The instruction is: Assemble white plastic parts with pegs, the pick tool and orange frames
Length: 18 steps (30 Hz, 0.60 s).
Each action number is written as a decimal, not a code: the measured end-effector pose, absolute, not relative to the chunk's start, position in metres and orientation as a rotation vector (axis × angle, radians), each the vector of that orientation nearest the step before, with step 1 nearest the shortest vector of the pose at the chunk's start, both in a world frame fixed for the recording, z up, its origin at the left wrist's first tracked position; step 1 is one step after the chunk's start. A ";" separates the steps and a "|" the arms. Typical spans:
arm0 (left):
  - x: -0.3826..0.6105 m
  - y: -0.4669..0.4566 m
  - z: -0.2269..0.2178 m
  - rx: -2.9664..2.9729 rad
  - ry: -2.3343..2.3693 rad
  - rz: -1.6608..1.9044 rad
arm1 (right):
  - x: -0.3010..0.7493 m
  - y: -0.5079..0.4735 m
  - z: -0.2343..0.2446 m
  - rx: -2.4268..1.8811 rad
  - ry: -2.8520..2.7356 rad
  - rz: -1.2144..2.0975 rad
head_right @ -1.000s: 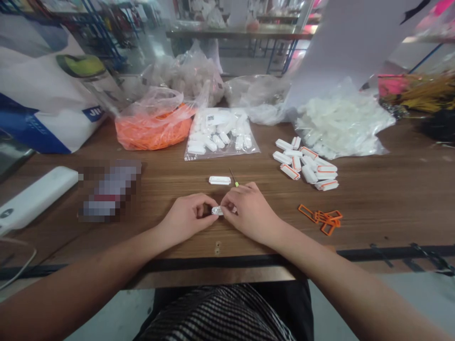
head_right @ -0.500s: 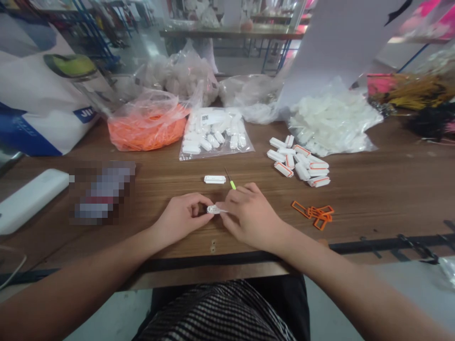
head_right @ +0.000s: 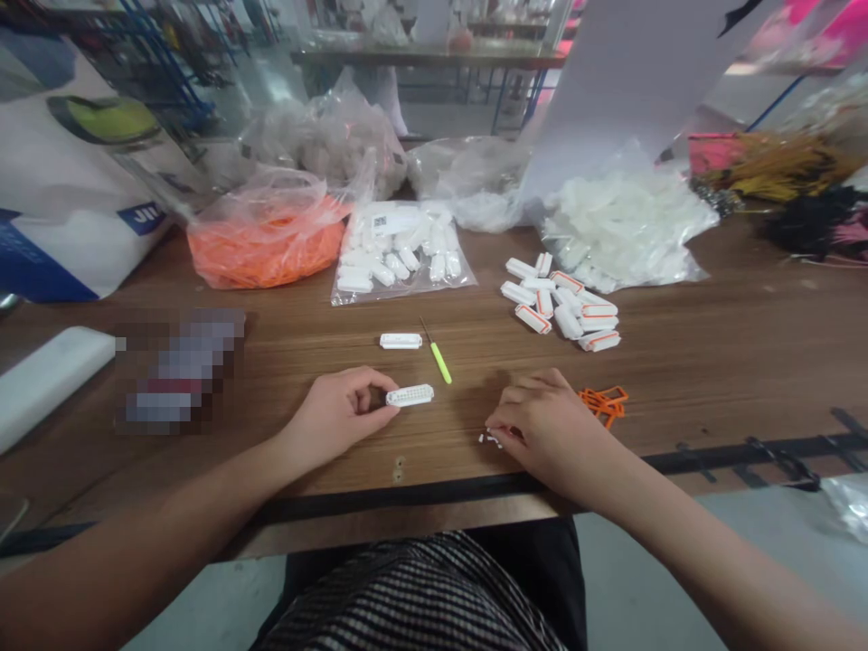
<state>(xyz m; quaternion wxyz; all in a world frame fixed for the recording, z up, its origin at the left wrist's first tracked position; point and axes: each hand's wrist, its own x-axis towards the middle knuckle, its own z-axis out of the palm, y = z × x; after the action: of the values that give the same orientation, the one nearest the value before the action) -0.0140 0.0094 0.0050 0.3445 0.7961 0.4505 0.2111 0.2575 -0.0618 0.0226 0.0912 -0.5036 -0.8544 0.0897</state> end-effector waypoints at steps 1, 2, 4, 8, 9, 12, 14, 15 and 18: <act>-0.014 0.010 0.004 2.070 1.167 0.548 | 0.255 -0.061 0.023 -1.508 -2.540 0.268; -0.015 0.010 0.004 2.073 1.164 0.546 | 0.254 -0.059 0.023 -1.532 -2.535 0.282; -0.015 0.010 0.003 2.078 1.162 0.540 | 0.251 -0.057 0.023 -1.619 -2.496 0.316; -0.015 0.010 0.004 2.073 1.158 0.533 | 0.254 -0.057 0.021 -1.778 -2.362 0.415; -0.015 0.010 0.005 2.070 1.158 0.537 | 0.256 -0.057 0.020 -1.795 -2.329 0.451; -0.014 0.009 0.007 2.062 1.153 0.547 | 0.263 -0.055 0.021 -1.737 -2.321 0.535; -0.014 0.009 0.007 2.059 1.152 0.556 | 0.266 -0.052 0.022 -1.606 -2.383 0.512; -0.014 0.009 0.007 2.061 1.152 0.558 | 0.267 -0.050 0.023 -1.546 -2.414 0.480; -0.014 0.009 0.006 2.063 1.155 0.552 | 0.271 -0.047 0.026 -1.517 -2.390 0.355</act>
<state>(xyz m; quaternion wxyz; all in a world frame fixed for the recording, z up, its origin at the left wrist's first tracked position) -0.0144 0.0093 0.0057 0.3492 0.7961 0.4459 0.2131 0.2705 -0.0466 0.0257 0.1439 -0.5263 -0.8290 0.1230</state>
